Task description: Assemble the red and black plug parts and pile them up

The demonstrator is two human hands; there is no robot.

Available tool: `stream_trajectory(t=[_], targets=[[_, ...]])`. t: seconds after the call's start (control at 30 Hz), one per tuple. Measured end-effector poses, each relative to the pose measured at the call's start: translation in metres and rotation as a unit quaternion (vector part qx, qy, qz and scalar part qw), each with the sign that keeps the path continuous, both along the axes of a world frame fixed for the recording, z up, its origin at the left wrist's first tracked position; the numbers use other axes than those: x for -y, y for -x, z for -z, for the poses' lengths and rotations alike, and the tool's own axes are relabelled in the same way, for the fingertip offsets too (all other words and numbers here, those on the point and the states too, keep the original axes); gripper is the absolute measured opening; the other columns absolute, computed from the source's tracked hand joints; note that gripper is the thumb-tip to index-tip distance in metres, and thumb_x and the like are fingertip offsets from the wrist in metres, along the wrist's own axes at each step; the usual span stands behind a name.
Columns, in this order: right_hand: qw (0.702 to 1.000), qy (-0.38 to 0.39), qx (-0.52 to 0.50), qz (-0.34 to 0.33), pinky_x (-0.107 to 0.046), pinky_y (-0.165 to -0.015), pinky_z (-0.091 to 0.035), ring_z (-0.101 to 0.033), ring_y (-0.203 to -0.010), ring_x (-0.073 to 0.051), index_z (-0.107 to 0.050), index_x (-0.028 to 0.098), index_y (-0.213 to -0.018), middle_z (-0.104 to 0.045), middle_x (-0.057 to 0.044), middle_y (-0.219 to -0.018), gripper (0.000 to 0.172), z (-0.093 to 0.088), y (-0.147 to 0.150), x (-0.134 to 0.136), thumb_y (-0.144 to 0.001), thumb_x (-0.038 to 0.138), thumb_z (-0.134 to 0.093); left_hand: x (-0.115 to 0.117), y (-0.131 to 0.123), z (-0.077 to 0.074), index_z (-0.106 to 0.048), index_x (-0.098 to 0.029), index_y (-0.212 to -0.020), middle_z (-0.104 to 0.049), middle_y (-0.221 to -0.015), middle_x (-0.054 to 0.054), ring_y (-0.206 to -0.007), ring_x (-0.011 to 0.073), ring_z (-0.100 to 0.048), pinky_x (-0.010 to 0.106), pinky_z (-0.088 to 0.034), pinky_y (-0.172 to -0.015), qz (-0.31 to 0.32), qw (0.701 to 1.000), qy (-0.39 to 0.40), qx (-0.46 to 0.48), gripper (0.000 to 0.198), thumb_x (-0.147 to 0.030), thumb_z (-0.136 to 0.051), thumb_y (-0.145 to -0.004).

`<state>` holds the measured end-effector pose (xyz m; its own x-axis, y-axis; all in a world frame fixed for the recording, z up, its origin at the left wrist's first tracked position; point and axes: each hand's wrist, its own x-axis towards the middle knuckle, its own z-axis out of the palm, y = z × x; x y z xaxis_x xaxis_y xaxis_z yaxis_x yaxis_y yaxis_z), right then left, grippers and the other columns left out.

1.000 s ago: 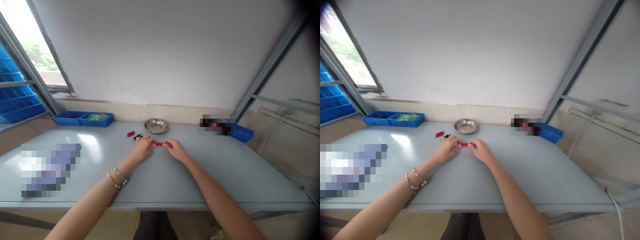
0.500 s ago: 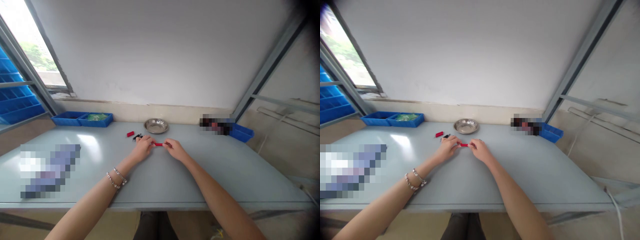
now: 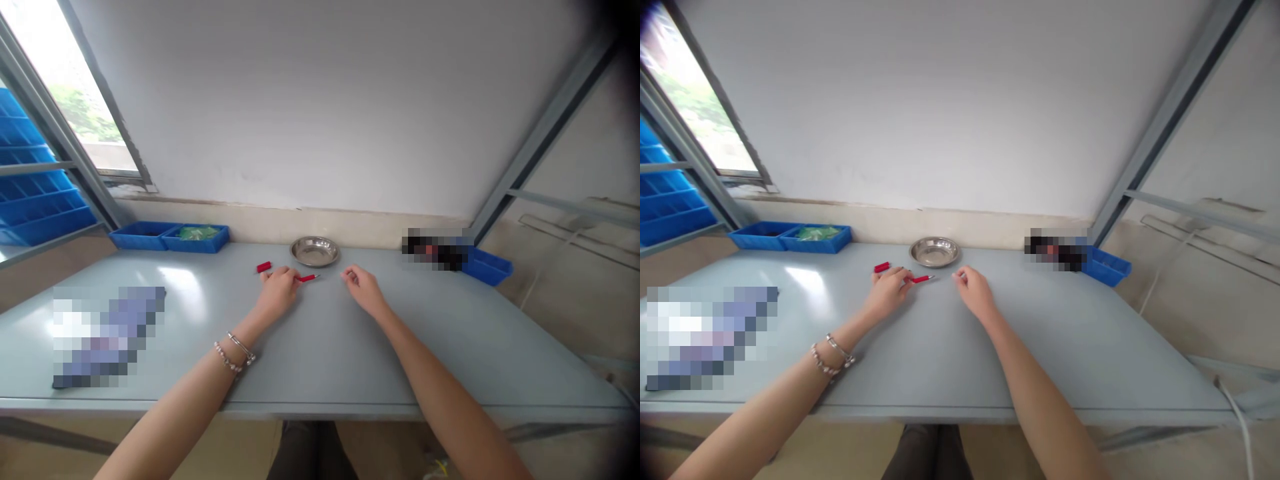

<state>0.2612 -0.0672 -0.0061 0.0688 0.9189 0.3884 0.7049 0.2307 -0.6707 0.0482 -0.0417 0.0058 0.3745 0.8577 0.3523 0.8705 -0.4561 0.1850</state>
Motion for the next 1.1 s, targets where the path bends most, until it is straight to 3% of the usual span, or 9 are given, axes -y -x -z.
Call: stream_trajectory(t=[0.13, 0.27, 0.43, 0.6, 0.9, 1.1], targets=[[0.995, -0.008, 0.015, 0.099, -0.024, -0.056, -0.034, -0.047, -0.055, -0.013, -0.055, 0.018, -0.074, -0.054, -0.001, -0.061, 0.014, -0.001, -0.018, -0.005, -0.077, 0.027, -0.044, -0.002, 0.006, -0.002, -0.058, -0.017, -0.084, -0.06, -0.086, 0.01, -0.088, 0.0262, -0.052, 0.037, -0.029, -0.07, -0.055, 0.998, 0.001, -0.011, 0.016, -0.021, -0.043, -0.08], [0.989, 0.014, 0.032, 0.143, -0.025, -0.055, -0.033, -0.05, -0.058, -0.015, -0.058, 0.017, -0.074, -0.056, -0.003, -0.063, 0.015, 0.003, -0.026, -0.007, -0.076, 0.026, -0.046, -0.003, 0.01, -0.004, -0.058, -0.016, -0.082, -0.059, -0.085, 0.011, -0.087, 0.0274, -0.051, 0.037, -0.029, -0.07, -0.085, 0.996, 0.017, -0.015, 0.016, -0.021, -0.043, -0.079], [0.986, 0.067, 0.082, 0.125, -0.024, -0.053, -0.032, -0.051, -0.059, -0.015, -0.061, 0.017, -0.082, -0.056, -0.003, -0.063, 0.022, 0.008, -0.023, -0.008, -0.076, 0.035, -0.051, -0.002, 0.012, -0.008, -0.058, -0.015, -0.078, -0.057, -0.087, 0.012, -0.091, 0.0286, -0.05, 0.038, -0.029, -0.072, -0.108, 0.993, 0.041, -0.023, 0.018, -0.016, -0.04, -0.079], [0.975, 0.111, 0.151, 0.122, -0.023, -0.058, -0.034, -0.053, -0.07, -0.015, -0.061, 0.019, -0.089, -0.058, -0.004, -0.078, 0.023, 0.012, -0.017, -0.01, -0.076, 0.036, -0.053, -0.001, 0.014, -0.014, -0.058, -0.015, -0.08, -0.057, -0.089, 0.012, -0.09, 0.0267, -0.05, 0.039, -0.031, -0.073, -0.148, 0.985, 0.062, -0.057, 0.022, -0.01, -0.037, -0.075], [0.968, 0.103, 0.202, 0.103, -0.025, -0.066, -0.036, -0.053, -0.078, -0.017, -0.062, 0.02, -0.089, -0.057, -0.006, -0.084, 0.017, 0.016, -0.014, -0.012, -0.079, 0.028, -0.051, -0.015, 0.025, -0.012, -0.056, -0.017, -0.091, -0.056, -0.096, 0.013, -0.093, 0.0292, -0.05, 0.044, -0.031, -0.077, -0.177, 0.981, 0.074, -0.009, 0.023, -0.03, -0.039, -0.081], [0.97, 0.095, 0.198, 0.104, -0.025, -0.062, -0.036, -0.054, -0.075, -0.016, -0.062, 0.02, -0.085, -0.058, -0.006, -0.082, 0.016, 0.016, -0.014, -0.011, -0.078, 0.027, -0.051, -0.027, 0.046, -0.012, -0.056, -0.017, -0.094, -0.054, -0.097, 0.014, -0.094, 0.0289, -0.049, 0.045, -0.031, -0.077, -0.21, 0.975, 0.076, 0.019, 0.026, -0.028, -0.034, -0.083]])
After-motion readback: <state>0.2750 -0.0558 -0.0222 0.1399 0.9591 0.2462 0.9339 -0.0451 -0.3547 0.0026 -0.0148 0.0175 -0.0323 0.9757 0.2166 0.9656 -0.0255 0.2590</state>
